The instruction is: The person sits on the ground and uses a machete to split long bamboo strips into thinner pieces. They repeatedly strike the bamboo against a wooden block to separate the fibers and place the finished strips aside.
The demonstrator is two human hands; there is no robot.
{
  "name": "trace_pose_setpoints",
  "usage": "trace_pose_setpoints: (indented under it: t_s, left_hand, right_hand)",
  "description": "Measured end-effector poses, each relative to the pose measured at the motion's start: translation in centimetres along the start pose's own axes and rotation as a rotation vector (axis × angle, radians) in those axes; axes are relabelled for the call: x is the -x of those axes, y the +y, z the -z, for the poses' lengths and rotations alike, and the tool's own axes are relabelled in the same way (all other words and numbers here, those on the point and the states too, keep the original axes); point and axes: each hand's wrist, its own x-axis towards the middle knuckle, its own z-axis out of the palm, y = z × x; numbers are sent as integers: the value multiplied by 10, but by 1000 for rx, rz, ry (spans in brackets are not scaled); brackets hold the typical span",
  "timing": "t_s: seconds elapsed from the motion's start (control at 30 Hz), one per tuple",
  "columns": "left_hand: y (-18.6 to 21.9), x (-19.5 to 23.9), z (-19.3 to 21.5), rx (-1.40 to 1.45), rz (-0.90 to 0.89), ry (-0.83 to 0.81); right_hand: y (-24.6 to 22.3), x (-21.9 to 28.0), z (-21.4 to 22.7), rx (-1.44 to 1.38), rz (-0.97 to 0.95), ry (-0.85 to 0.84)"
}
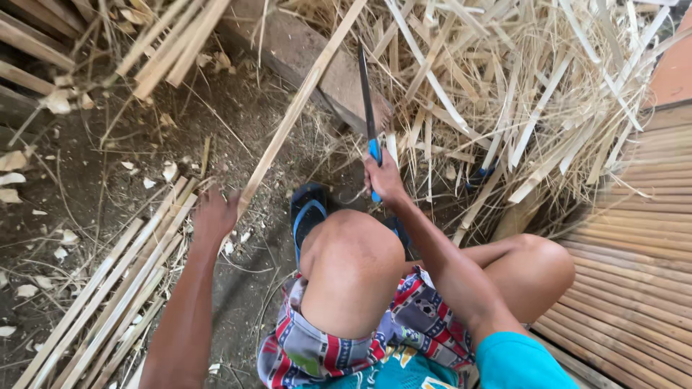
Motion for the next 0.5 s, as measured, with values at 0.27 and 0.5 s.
trace_pose_setpoints:
  t_s: [0.27, 0.5]
  left_hand:
    - [46, -1, -37, 83, -49, 26]
    - [238, -118, 15, 555, -613, 294]
  right_hand:
    - [-7, -3, -6, -61, -43, -1]
    - [-7, -6, 18, 122, 32, -2]
